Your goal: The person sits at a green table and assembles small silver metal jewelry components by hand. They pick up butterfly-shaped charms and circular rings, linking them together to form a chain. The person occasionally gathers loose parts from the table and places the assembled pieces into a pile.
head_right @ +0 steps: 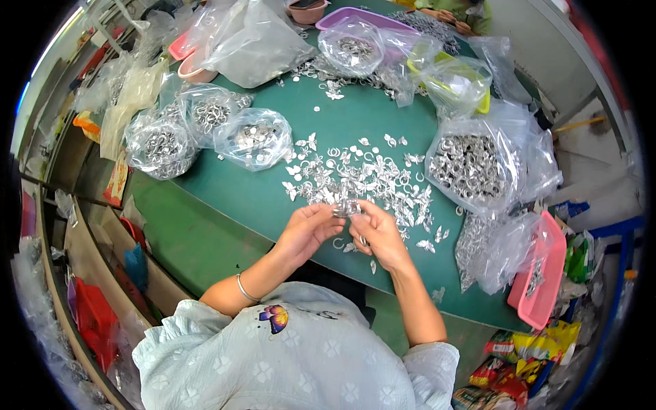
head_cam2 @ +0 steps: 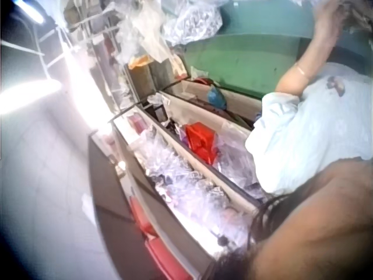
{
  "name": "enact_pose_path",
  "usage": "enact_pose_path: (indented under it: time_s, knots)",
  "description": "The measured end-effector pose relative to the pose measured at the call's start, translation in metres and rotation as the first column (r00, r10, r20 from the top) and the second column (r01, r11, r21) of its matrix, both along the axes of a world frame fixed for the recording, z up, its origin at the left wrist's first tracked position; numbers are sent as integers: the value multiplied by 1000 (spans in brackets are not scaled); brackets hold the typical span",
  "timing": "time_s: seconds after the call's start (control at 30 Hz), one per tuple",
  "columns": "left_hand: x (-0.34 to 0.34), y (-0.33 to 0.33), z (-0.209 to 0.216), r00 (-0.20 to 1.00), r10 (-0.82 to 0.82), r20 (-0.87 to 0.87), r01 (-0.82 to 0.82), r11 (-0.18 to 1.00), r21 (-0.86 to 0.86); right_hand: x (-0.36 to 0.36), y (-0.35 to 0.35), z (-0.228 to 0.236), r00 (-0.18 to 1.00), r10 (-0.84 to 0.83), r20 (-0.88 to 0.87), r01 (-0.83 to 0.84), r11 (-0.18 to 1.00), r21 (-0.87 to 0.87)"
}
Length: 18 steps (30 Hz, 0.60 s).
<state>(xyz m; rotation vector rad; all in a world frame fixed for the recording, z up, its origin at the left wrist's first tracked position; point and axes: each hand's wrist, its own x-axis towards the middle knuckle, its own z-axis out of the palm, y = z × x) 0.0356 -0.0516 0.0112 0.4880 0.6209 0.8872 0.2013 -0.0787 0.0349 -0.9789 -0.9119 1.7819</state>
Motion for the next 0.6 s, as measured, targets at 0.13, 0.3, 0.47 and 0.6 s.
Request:
enact_pose_path:
  time_s: [0.13,0.3,0.47,0.6]
  knots:
    - [-8,-3,0,897,65,-436,113,922,371,-5,-12,-2,985,-16,170,-9,989,148]
    - [-16,12,-11,866,-161,-473,319,907,274,-20,-24,-11,966,-175,189,156,982,111]
    - [-17,29,-19,849,-487,204,526,811,-254,-35,-31,-19,914,-310,260,334,941,-54]
    - [-21,26,-35,766,-380,519,607,694,-388,-53,-27,-14,877,-459,145,475,873,-108]
